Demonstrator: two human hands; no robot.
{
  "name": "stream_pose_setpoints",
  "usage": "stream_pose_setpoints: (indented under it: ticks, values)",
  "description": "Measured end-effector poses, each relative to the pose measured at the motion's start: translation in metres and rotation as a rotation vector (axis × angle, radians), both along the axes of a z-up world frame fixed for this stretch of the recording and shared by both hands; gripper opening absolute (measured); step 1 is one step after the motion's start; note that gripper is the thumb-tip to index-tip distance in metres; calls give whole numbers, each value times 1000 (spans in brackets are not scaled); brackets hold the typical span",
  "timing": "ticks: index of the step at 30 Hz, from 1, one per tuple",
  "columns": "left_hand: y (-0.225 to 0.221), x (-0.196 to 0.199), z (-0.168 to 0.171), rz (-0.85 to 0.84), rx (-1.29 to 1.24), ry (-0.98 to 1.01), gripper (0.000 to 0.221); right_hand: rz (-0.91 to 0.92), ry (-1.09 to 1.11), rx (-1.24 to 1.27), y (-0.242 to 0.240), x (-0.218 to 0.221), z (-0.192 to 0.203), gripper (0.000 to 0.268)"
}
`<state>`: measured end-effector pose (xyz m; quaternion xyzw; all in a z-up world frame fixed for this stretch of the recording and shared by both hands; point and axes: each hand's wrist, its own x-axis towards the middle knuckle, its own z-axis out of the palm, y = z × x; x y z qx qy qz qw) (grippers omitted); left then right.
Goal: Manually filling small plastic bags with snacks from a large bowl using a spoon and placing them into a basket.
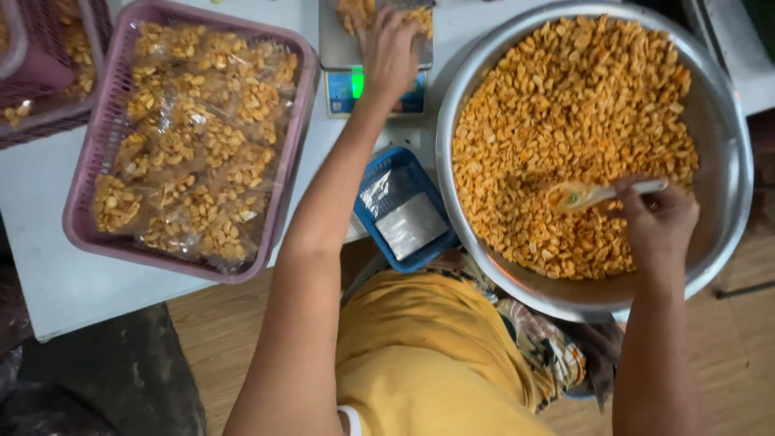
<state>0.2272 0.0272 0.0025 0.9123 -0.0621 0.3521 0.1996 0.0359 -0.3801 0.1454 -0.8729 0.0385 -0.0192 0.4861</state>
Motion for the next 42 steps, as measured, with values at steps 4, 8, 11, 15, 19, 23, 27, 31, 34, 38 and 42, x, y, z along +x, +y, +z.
stream_pose_setpoints:
  ticks: [4, 8, 11, 15, 19, 23, 27, 31, 34, 38, 42]
  values:
    - [41, -3, -30, 394, 143, 102, 73, -26, 95, 28, 1, -3, -10, 7]
    - [60, -11, 0, 198, -324, -82, 26, 15, 92, -8, -7, 1, -30, 12]
    - [74, -34, 43, 224, -541, -22, 31, 78, 39, 8, -16, 4, -45, 9]
    - [124, -88, 76, 468, -530, 73, 43, 138, -32, -101, -2, -11, -32, 9]
    - [191, -194, 113, 601, -411, -11, 23, 94, -27, -216, -25, -17, -54, 13]
    - [234, -249, 105, 734, -259, 183, 12, 49, 24, -72, -41, -24, -73, 7]
    - [228, -249, 80, 697, -122, 481, 33, 64, 75, -387, -42, -30, -61, 30]
    - [128, -237, 101, 479, 28, 324, 62, 129, 106, -350, -37, -24, -41, 21]
    - [29, -241, 96, -246, -89, 158, 15, 175, 9, -690, -64, -13, -46, 26]
    - [-32, -237, -2, -173, 42, 721, 54, -6, -359, -1505, -137, 4, -105, 9]
    - [-35, -224, 27, -185, -137, 1159, 29, 115, 246, -1303, -17, -14, -37, 33]
